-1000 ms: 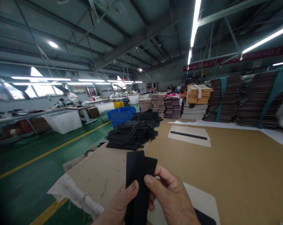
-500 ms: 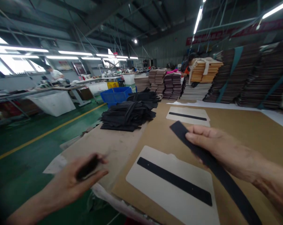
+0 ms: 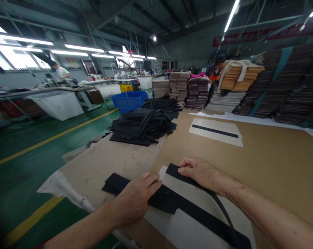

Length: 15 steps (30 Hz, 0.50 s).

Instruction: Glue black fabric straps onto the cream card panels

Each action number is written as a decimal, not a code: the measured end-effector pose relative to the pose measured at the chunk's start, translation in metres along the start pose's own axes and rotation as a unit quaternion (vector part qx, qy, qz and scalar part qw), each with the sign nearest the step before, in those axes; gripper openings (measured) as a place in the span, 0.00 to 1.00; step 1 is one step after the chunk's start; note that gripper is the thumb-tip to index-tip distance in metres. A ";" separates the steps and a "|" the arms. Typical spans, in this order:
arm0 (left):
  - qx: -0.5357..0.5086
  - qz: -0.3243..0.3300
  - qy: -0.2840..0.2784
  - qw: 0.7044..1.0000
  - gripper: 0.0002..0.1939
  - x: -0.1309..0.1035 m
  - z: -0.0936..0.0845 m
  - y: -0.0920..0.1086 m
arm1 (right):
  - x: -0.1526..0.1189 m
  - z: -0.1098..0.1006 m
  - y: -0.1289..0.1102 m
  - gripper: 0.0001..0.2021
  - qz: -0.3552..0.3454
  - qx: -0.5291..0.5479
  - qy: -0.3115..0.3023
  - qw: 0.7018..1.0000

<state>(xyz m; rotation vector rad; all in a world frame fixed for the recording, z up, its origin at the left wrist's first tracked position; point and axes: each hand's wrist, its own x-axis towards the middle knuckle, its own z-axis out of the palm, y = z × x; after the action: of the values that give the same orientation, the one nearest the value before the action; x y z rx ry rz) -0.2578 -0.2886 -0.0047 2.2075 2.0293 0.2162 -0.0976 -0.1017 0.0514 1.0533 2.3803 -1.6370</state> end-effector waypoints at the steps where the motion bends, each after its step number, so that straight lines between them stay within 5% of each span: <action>1: -0.003 0.002 0.001 1.000 0.28 -0.002 0.002 0.001 | 0.004 0.003 0.003 0.08 -0.005 -0.006 -0.005 1.000; 15: -0.061 -0.003 -0.019 0.998 0.28 -0.017 0.009 0.021 | 0.021 0.030 0.022 0.04 -0.052 -0.082 -0.051 0.994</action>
<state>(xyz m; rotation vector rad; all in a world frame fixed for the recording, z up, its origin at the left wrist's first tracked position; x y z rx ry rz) -0.2371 -0.3073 -0.0094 2.1164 1.9483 0.2874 -0.1108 -0.1123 0.0119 0.8113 2.4888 -1.4568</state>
